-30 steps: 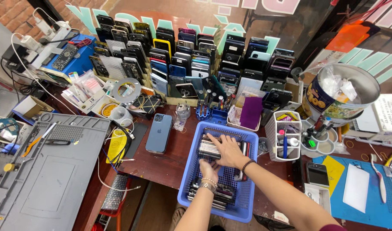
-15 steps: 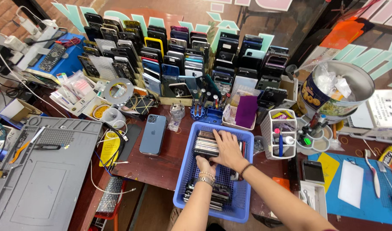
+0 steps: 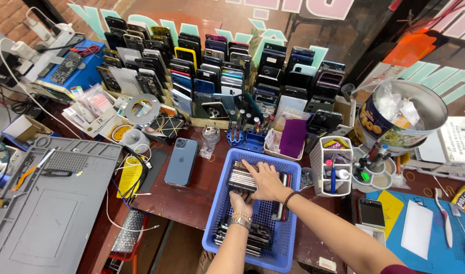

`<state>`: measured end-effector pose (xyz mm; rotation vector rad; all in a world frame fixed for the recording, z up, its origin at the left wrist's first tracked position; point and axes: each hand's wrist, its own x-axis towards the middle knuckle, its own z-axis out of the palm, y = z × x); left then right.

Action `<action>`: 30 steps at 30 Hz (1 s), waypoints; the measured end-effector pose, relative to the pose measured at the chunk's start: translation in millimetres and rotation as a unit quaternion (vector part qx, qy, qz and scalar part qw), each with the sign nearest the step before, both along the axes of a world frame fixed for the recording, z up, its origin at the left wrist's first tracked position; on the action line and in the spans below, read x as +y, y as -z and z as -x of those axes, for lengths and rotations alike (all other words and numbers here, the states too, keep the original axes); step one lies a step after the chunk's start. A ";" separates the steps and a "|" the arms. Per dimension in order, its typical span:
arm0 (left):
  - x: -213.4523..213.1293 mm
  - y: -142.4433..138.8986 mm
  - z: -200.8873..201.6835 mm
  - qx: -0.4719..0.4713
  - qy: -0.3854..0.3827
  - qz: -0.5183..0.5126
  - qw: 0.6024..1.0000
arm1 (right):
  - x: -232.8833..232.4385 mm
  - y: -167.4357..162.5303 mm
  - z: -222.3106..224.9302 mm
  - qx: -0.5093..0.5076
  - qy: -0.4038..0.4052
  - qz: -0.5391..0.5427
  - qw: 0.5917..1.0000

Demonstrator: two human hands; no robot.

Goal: The person organizes small parts into containers and places them on shelves. They then retrieve a basket of smartphones, wipe each one with a cloth, and place them into a blue basket.

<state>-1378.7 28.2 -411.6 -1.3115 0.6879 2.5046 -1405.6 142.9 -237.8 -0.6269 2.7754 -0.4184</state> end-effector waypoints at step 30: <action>8.6 -65.7 33.0 0.166 0.020 0.027 0.986 | 8.1 -37.5 -31.9 0.032 0.156 0.161 0.974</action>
